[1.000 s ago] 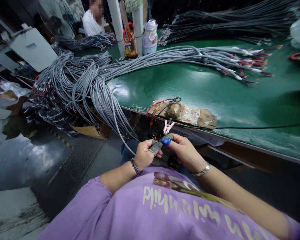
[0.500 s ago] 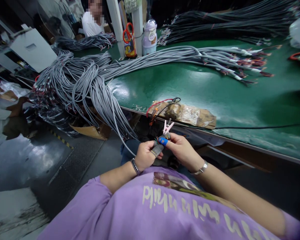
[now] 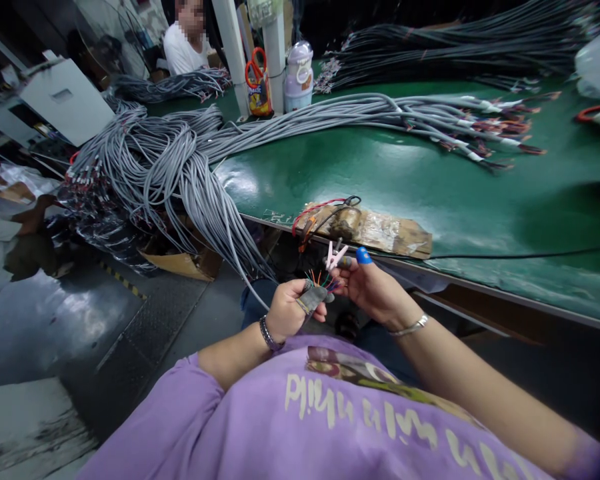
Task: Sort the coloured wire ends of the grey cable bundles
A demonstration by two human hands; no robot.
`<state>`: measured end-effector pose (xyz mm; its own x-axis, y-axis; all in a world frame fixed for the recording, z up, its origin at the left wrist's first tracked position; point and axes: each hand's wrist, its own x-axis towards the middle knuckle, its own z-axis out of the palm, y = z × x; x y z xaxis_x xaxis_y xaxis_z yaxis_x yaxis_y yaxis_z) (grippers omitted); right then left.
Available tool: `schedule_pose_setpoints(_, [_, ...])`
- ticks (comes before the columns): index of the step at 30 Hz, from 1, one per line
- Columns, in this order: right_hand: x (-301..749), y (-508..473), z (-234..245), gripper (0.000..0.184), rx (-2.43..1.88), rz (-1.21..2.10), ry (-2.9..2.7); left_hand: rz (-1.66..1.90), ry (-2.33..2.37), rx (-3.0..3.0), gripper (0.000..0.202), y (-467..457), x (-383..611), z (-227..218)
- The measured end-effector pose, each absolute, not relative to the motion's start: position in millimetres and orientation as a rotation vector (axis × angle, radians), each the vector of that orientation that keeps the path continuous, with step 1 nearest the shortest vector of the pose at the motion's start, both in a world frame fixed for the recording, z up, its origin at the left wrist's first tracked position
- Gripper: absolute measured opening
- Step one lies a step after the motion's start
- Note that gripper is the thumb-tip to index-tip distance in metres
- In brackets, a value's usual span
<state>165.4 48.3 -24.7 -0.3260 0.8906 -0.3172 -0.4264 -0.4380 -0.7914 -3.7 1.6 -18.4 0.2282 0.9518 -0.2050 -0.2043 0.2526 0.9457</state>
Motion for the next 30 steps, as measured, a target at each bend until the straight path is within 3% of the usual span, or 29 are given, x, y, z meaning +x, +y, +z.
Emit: schedule_pose_setpoints(30, [135.0,65.7,-13.7,0.053,-0.867,1.734,-0.619,0.978,0.998,0.863,0.051,12.6,15.0,-14.4])
